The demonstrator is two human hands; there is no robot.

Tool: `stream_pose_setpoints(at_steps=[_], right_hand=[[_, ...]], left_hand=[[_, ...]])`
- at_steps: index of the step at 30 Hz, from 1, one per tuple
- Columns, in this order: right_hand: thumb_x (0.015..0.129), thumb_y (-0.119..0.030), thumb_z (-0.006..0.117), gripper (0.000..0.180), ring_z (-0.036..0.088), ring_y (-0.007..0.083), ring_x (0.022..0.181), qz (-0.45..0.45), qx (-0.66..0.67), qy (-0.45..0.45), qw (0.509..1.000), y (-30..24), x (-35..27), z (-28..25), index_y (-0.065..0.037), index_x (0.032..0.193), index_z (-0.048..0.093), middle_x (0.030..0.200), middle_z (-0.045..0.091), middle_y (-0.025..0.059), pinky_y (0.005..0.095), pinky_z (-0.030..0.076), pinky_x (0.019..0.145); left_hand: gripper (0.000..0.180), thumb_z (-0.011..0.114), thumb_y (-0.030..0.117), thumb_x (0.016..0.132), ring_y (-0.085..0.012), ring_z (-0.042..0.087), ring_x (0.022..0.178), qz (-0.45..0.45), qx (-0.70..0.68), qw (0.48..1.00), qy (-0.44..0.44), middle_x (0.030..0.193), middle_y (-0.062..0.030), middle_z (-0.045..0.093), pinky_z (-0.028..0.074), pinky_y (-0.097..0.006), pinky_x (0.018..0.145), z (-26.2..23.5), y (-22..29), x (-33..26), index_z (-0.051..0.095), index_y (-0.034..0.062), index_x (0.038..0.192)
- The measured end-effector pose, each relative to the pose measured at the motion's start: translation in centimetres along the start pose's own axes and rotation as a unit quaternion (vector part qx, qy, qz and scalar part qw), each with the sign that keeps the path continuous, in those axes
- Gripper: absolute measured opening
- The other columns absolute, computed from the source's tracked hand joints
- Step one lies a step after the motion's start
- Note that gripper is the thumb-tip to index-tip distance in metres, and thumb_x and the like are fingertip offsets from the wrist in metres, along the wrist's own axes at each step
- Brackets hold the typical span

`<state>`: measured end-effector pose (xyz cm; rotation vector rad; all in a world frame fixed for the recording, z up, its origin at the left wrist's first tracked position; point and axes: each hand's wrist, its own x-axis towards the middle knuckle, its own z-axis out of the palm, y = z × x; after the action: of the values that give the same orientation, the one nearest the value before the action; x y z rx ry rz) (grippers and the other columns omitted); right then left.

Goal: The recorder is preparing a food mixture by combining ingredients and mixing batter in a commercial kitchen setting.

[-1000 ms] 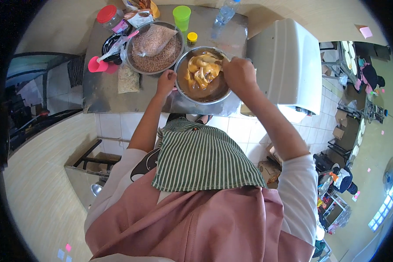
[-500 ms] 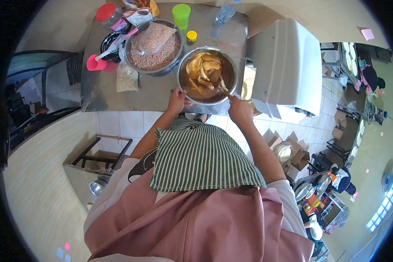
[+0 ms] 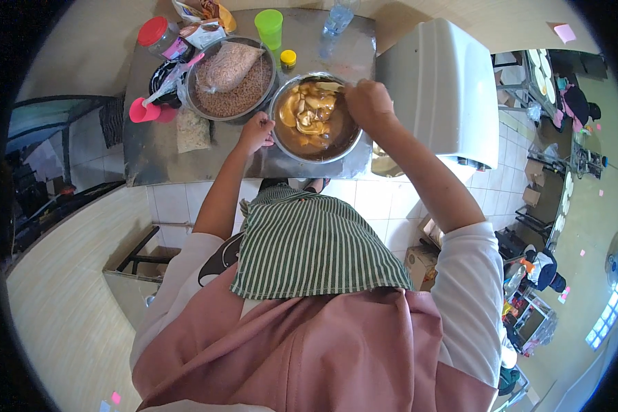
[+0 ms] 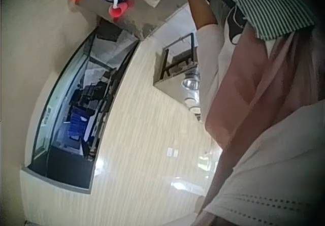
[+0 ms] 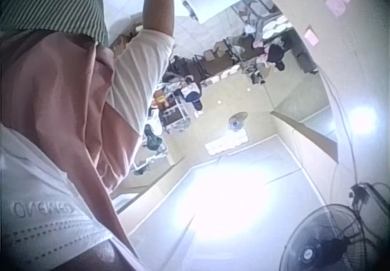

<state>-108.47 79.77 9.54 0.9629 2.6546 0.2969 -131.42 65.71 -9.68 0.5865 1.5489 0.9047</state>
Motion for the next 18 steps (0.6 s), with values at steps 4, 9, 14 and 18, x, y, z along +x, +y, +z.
stream_pose_setpoints(at_steps=[4, 9, 14, 18], right_hand=[[0.091, -0.014, 0.044, 0.022, 0.065, 0.0309, 0.076, 0.100, 0.075, -0.078, 0.989, 0.8, -4.6, 3.0, -0.009, 0.103, 0.062, 0.078, 0.064, 0.0136, 0.0396, 0.052, 0.063], [0.090, -0.020, 0.046, 0.031, 0.064, 0.0340, 0.084, 0.236, 0.220, -0.239, 0.916, -3.7, -10.6, 4.6, -0.018, 0.119, 0.054, 0.087, 0.065, 0.0167, 0.0460, 0.050, 0.072], [0.090, -0.026, 0.048, 0.034, 0.065, 0.0333, 0.082, 0.226, 0.275, -0.226, 0.907, -6.3, -10.1, 2.2, -0.022, 0.123, 0.054, 0.087, 0.066, 0.0150, 0.0445, 0.050, 0.071], [0.089, -0.023, 0.049, 0.030, 0.064, 0.0308, 0.077, 0.140, 0.225, -0.174, 0.948, -4.3, -7.6, -4.3, -0.020, 0.117, 0.058, 0.086, 0.066, 0.0140, 0.0424, 0.051, 0.066]], left_hand=[[0.013, 0.056, 0.015, 0.087, -0.0148, 0.058, 0.051, 0.009, -0.053, 0.999, -0.002, 0.068, -0.0063, 0.052, 0.054, -0.031, 0.044, 0.1, -2.0, -0.8, 0.048, 0.0036, 0.088], [0.014, 0.053, 0.016, 0.090, -0.0174, 0.062, 0.054, -0.025, -0.149, 0.989, 0.014, 0.073, -0.0079, 0.055, 0.055, -0.030, 0.047, 3.7, -3.1, -4.5, 0.046, 0.0039, 0.093], [0.019, 0.050, 0.018, 0.092, -0.0209, 0.066, 0.065, -0.050, -0.193, 0.977, -0.073, 0.082, -0.0120, 0.060, 0.056, -0.030, 0.054, 5.8, -3.7, -6.8, 0.045, 0.0028, 0.102], [0.023, 0.049, 0.021, 0.093, -0.0243, 0.067, 0.074, -0.137, -0.055, 0.986, -0.081, 0.092, -0.0178, 0.061, 0.055, -0.032, 0.058, 3.0, -3.1, -5.2, 0.046, 0.0020, 0.105]])
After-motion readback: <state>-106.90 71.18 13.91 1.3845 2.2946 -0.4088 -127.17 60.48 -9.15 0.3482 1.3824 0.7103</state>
